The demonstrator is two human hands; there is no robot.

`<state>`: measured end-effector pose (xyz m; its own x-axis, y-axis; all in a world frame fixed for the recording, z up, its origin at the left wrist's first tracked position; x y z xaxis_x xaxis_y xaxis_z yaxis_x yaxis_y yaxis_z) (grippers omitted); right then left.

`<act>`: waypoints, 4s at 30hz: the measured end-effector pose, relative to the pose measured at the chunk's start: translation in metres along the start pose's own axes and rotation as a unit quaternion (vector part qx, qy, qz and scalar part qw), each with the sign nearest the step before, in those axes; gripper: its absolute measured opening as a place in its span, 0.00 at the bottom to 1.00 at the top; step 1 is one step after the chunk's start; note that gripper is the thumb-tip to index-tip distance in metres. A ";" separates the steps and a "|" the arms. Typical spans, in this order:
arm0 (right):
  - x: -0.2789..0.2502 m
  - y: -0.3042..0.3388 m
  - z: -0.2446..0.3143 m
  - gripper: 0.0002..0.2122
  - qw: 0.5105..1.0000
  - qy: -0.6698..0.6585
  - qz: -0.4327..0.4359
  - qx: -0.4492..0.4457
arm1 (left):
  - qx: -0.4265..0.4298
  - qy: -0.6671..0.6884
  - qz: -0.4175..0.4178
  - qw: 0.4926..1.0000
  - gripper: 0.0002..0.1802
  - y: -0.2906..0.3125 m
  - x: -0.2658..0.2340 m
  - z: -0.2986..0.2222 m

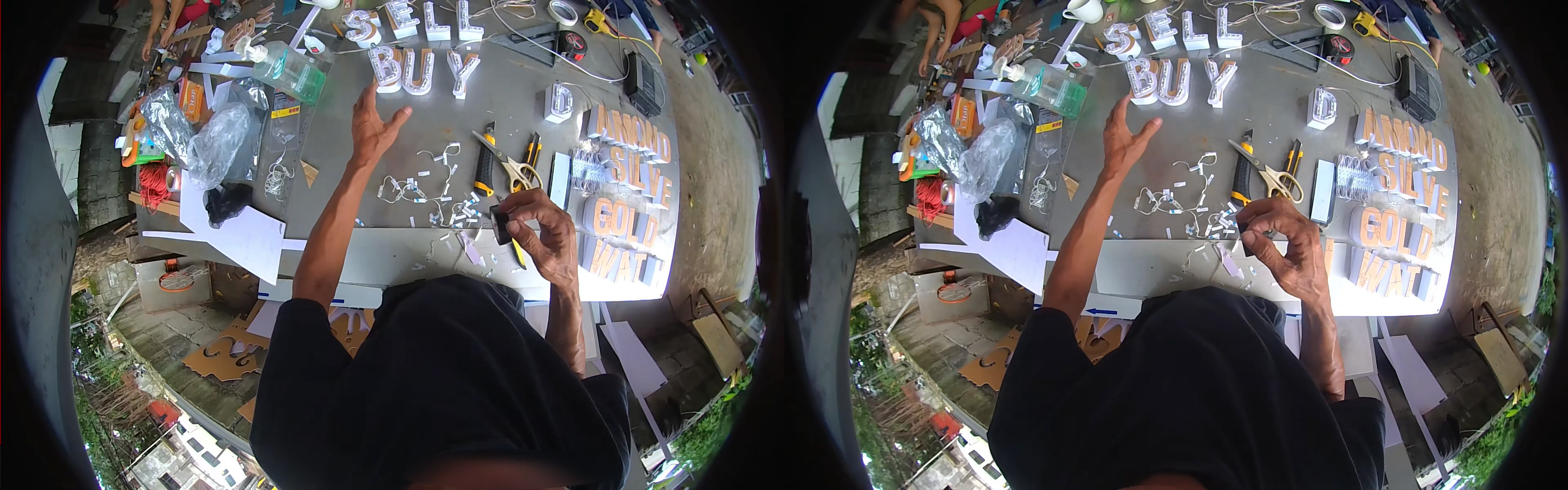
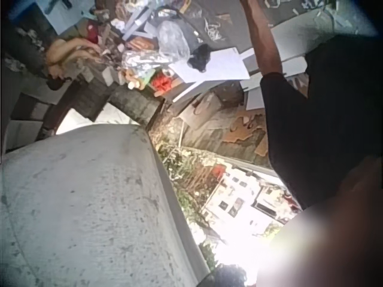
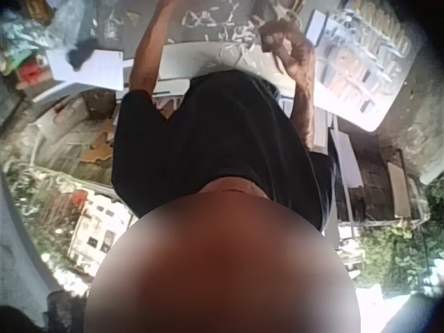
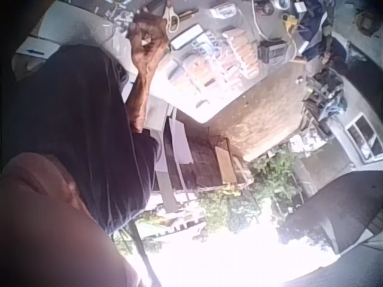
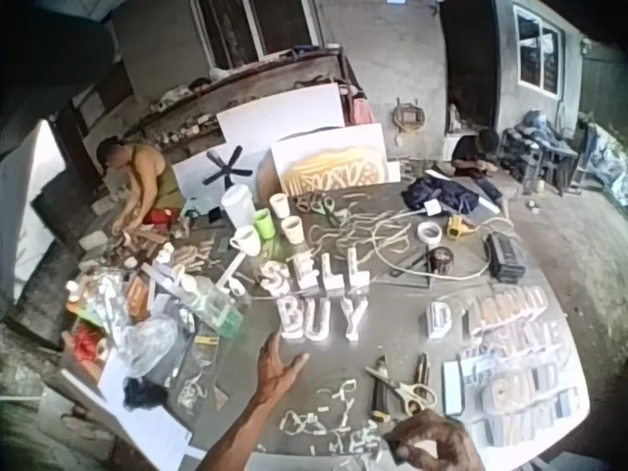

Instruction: Assembling and wiring LED letters for a sign using electrical tape and scissors.

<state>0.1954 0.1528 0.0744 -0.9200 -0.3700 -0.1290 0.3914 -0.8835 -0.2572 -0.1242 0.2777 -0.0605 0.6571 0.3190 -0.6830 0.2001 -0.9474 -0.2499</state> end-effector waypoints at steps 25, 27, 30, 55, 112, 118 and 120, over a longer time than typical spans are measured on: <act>-0.012 -0.019 -0.029 0.07 0.997 -0.040 -0.001 0.063 | 0.152 -0.213 -0.016 0.965 0.51 -0.052 0.049 -0.022; -0.012 -0.019 -0.029 0.07 0.998 -0.039 0.003 0.056 | 0.146 -0.244 0.009 0.959 0.54 -0.052 0.056 -0.021; -0.015 -0.019 -0.028 0.07 0.998 -0.036 -0.001 0.046 | 0.139 -0.276 0.039 0.950 0.57 -0.062 0.067 -0.008; -0.023 -0.011 -0.031 0.05 0.997 -0.056 -0.020 0.041 | 0.247 -0.213 0.033 0.945 0.51 -0.064 0.094 -0.046; -0.023 -0.035 -0.041 0.06 0.995 -0.057 -0.006 0.082 | -0.272 0.148 0.035 0.950 0.34 -0.244 0.053 0.125; -0.025 -0.035 -0.039 0.05 0.996 -0.052 -0.012 0.076 | 0.031 -0.250 -0.175 0.952 0.30 -0.223 0.022 0.065; -0.025 -0.035 -0.038 0.05 0.996 -0.046 -0.012 0.077 | 0.127 -0.227 -0.131 0.957 0.28 -0.220 0.038 0.038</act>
<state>0.2056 0.2038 0.0498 -0.9298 -0.3664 -0.0352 0.3680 -0.9234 -0.1091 -0.1710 0.4996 -0.0574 0.2134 0.5788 -0.7871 0.0938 -0.8140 -0.5732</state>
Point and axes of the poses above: each hand's wrist, its own y-axis away from the middle knuckle, its own x-axis out of the palm, z = x × y, the point moved 5 cm from there along -y, towards the middle knuckle, and after that the axes turned 9 degrees about -x, right-handed, at the moved point
